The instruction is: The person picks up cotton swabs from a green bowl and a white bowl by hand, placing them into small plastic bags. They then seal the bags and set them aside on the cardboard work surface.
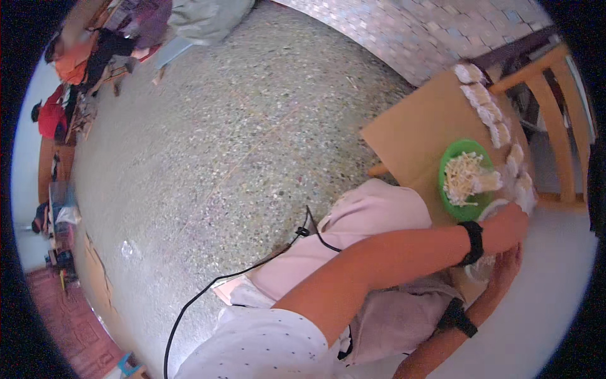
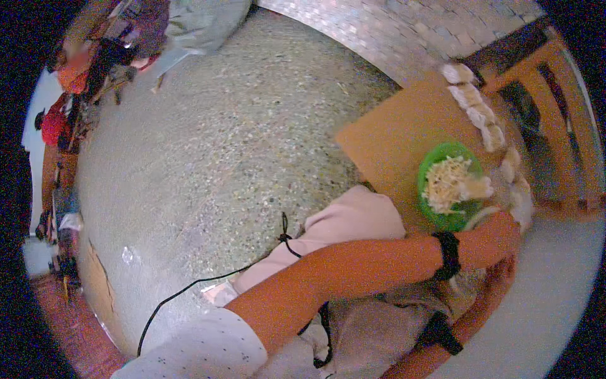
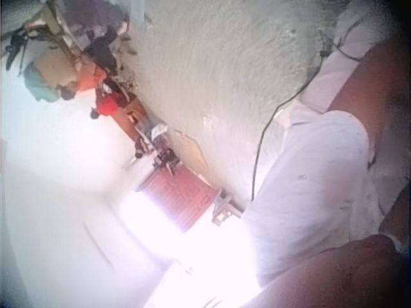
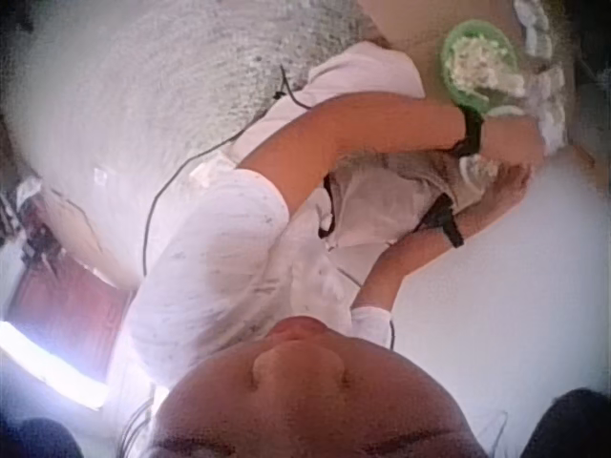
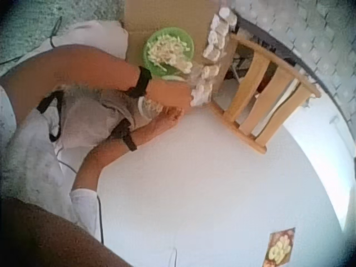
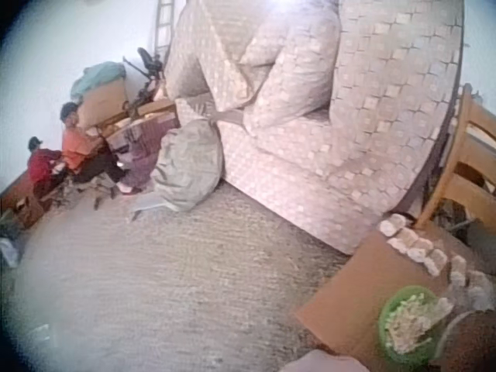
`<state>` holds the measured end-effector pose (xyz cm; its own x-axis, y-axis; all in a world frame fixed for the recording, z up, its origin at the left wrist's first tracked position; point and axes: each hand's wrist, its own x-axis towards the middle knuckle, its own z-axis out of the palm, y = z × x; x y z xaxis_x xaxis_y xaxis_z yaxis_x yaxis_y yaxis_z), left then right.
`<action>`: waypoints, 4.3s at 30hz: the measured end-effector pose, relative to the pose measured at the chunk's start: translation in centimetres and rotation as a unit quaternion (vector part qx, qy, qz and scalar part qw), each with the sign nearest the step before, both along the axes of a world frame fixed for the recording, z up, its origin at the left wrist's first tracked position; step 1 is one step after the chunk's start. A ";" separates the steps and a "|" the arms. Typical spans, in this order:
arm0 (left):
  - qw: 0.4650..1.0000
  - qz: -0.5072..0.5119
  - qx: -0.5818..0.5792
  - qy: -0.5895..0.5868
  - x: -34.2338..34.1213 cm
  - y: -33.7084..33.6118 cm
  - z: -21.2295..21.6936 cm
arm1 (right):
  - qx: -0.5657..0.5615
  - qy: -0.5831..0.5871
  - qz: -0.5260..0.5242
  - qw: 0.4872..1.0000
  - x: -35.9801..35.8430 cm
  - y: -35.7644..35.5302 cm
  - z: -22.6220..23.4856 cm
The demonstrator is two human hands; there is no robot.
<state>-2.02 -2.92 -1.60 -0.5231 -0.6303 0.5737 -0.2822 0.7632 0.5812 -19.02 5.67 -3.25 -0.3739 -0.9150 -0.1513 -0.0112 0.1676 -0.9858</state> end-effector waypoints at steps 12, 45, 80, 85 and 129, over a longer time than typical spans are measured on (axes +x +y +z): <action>0.998 0.056 0.002 -0.024 -0.4 -0.4 -1.3 | -0.044 -0.065 0.086 0.993 -3.6 -1.4 -3.0; 0.959 0.017 0.195 0.203 1.3 -0.9 0.7 | -0.035 0.332 0.059 0.941 1.0 -1.0 -2.6; 0.995 -0.060 0.060 0.043 4.3 1.2 2.7 | -0.048 0.286 -0.050 0.956 0.3 1.8 2.0; 0.972 -0.131 0.192 0.020 3.8 -0.8 1.9 | -0.063 0.198 -0.044 0.977 2.6 0.5 0.1; 0.982 -0.134 0.132 0.016 3.6 0.3 2.9 | -0.069 0.120 -0.142 0.980 5.7 1.0 3.3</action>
<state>1.63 -2.66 1.26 -0.6748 -0.6014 0.4278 -0.0694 0.6288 0.7745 -13.32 6.69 0.02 -0.6264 -0.7742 0.0904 -0.2187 0.0632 -0.9738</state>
